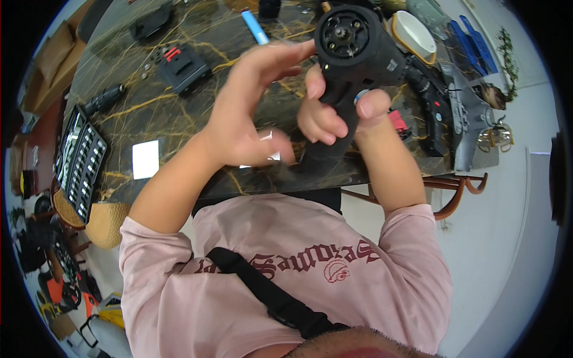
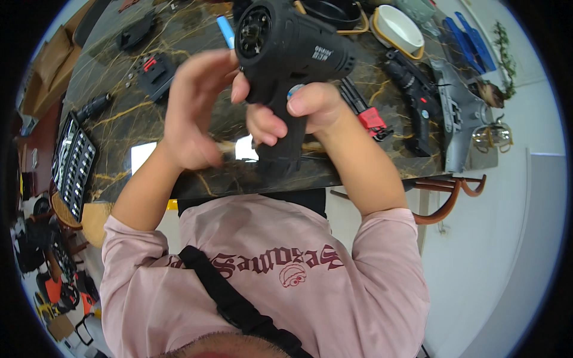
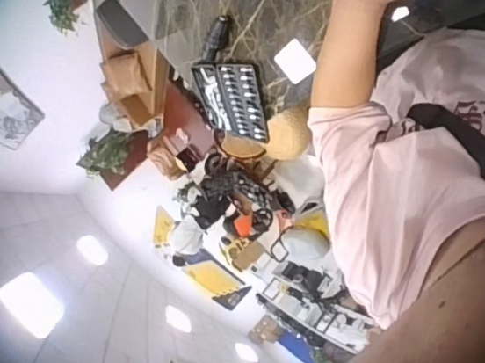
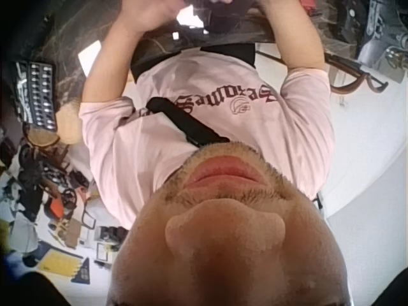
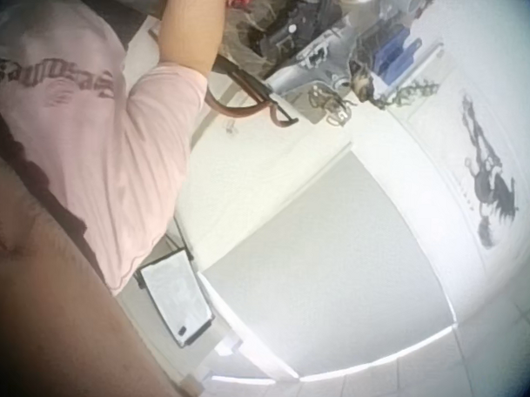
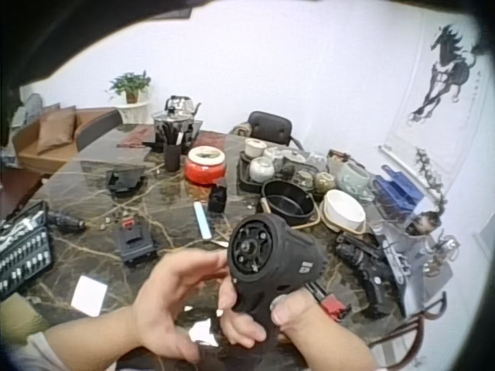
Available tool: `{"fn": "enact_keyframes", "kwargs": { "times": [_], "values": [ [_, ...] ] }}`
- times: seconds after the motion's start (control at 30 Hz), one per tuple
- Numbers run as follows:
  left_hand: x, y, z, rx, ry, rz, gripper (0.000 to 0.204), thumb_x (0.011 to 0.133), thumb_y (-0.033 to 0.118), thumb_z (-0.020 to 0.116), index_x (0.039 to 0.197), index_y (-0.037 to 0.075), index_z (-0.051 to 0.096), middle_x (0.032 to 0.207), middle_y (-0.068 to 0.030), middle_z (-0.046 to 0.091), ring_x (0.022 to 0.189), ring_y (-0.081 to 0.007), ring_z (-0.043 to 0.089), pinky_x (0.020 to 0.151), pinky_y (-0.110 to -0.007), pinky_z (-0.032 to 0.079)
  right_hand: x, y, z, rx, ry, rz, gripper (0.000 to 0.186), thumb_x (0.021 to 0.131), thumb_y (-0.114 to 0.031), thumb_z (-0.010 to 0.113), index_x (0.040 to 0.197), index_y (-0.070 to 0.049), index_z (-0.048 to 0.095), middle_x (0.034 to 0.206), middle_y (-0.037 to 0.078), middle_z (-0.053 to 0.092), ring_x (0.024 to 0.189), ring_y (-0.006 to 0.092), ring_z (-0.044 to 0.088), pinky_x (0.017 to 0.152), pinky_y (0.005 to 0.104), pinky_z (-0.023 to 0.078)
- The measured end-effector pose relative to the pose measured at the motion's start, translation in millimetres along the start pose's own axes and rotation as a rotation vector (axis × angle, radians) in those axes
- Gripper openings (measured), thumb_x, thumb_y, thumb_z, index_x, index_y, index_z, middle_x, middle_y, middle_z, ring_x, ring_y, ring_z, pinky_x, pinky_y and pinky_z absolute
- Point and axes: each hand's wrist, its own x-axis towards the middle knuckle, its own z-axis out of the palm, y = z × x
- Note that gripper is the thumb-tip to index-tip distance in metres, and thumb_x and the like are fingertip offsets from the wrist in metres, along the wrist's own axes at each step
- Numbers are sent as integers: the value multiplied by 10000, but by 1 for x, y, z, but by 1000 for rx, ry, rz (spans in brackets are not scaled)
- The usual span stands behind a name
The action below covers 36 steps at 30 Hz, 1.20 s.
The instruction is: The recorder disassembles a handheld power drill, inspects the motor and housing, and then reassembles the casing using a manual screwdriver.
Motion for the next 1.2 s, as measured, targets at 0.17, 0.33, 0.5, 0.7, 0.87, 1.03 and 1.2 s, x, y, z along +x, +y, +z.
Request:
{"fn": "enact_keyframes", "kwargs": {
  "times": [0.17, 0.33, 0.5, 0.7, 0.87, 1.03, 1.2],
  "values": [
    [10, 11, 1, -447, 285, -388, 673, 964, 332, 521, 1508, -29, 356, 1334, -177, 606, 1048, -205, 632, 790, -311, 504, 1, -5, 5, -63, 133, 192, 687, 786, -296, 739, 1289, 94, 480, 736, 125, 632, 601, 244, 620, 645, 389, 525],
    [6, 11, -10, -598, 212, -398, 470, 991, 209, 470, 1387, -39, 519, 1128, -110, 673, 863, -165, 626, 726, -318, 509, 8, 7, 18, -99, 303, 152, 606, 765, -185, 704, 1240, 158, 549, 773, 178, 667, 614, 200, 619, 634, 367, 556],
    [6, 14, -15, -630, 163, -395, 427, 982, 186, 453, 1303, -64, 584, 1090, -112, 687, 850, -159, 633, 705, -305, 512, 7, 4, 11, -132, 269, 228, 576, 752, -165, 714, 1215, 149, 576, 765, 168, 669, 600, 201, 614, 630, 365, 554],
    [6, 15, -14, -579, 186, -426, 422, 971, 173, 454, 1285, -70, 595, 1049, -106, 696, 841, -156, 641, 669, -299, 514, 5, 5, 9, -184, 310, 246, 727, 752, -164, 748, 1365, 96, 455, 1188, 255, 610, 609, 229, 620, 595, 421, 558],
    [7, 17, -14, -541, 181, -430, 411, 963, 167, 456, 1261, -70, 608, 1021, -101, 697, 831, -153, 642, 660, -296, 515, 5, 4, 10, -218, 316, 241, 734, 743, -162, 750, 1362, 101, 455, 1179, 260, 613, 606, 229, 615, 587, 427, 559],
    [7, 16, -14, -534, 186, -436, 397, 957, 162, 469, 1248, -63, 620, 1011, -94, 696, 830, -151, 637, 651, -299, 514, 5, 3, 10, -228, 321, 247, 729, 743, -165, 750, 1360, 99, 464, 1175, 257, 617, 610, 226, 613, 593, 417, 557],
    [6, 14, -16, -515, 177, -447, 385, 956, 155, 483, 1248, -49, 627, 1009, -85, 692, 831, -149, 632, 648, -301, 511, 6, 4, 10, -255, 316, 233, 726, 752, -175, 750, 1368, 87, 471, 1170, 247, 625, 615, 222, 612, 600, 410, 555]
  ]
}}
